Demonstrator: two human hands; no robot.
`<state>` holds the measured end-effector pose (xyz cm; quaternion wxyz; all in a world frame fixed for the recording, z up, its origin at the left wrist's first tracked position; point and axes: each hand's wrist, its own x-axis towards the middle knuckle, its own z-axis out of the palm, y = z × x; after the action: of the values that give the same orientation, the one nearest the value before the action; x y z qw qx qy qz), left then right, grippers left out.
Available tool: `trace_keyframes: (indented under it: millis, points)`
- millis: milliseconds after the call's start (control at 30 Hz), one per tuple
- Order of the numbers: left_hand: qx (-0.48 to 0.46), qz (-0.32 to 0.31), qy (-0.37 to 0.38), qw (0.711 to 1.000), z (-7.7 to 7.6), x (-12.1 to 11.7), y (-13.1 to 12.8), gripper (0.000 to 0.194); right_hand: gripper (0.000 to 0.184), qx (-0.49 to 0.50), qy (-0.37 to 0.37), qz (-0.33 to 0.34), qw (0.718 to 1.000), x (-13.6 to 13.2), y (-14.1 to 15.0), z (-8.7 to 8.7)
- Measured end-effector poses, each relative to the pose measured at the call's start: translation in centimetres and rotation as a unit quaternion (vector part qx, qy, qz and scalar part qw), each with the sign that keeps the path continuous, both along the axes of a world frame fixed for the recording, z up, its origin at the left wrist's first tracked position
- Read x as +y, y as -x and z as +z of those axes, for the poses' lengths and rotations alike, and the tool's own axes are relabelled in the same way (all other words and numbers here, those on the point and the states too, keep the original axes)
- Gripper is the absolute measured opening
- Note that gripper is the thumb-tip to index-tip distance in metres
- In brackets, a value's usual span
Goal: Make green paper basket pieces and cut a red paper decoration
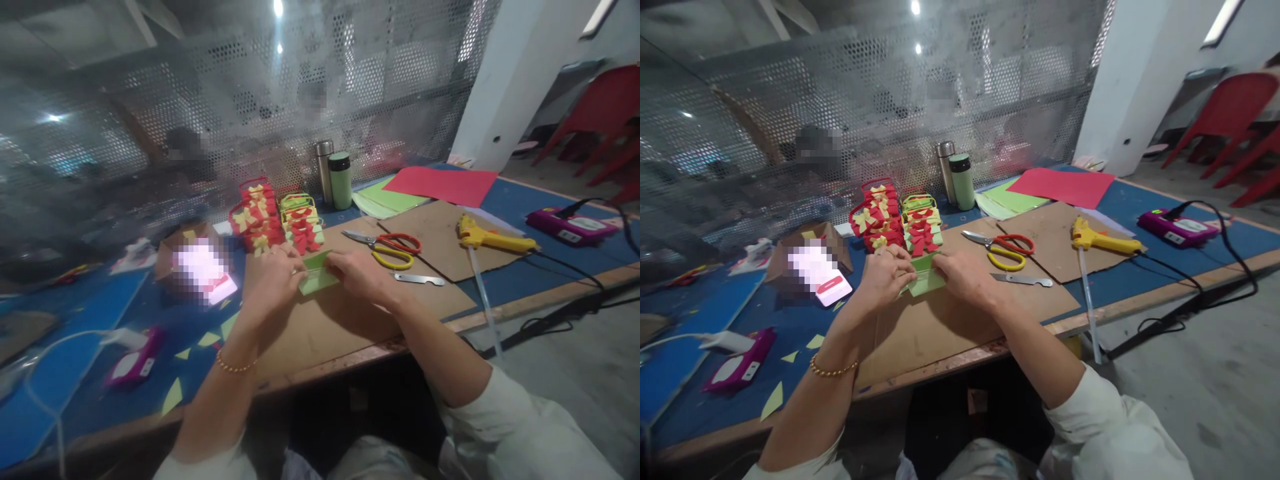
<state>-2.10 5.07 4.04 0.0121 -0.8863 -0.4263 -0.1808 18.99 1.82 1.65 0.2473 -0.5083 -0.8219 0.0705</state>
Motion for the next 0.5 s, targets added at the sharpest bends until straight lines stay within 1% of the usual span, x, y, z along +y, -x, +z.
trace_keyframes:
  millis: [100, 200, 300, 500]
  points:
    - [0.020, 0.025, -0.012, 0.999, 0.2, -0.3, -0.5, 0.016, 0.023, 0.004, 0.001, 0.009, 1.000, 0.0, 0.1, -0.1]
    - [0.038, 0.015, -0.016, 0.999, 0.5, -0.8, -1.2, 0.014, 0.021, 0.027, -0.009, 0.033, 0.999, 0.2, 0.5, -0.4]
    - [0.028, -0.001, -0.010, 1.000, 0.5, -1.1, -1.7, 0.014, 0.017, 0.059, -0.015, 0.045, 0.997, 0.3, 0.8, -0.7]
    - [-0.015, -0.015, 0.012, 1.000, 0.3, -0.8, -0.7, 0.019, 0.015, 0.082, 0.000, 0.029, 0.996, 0.6, 0.2, -1.1]
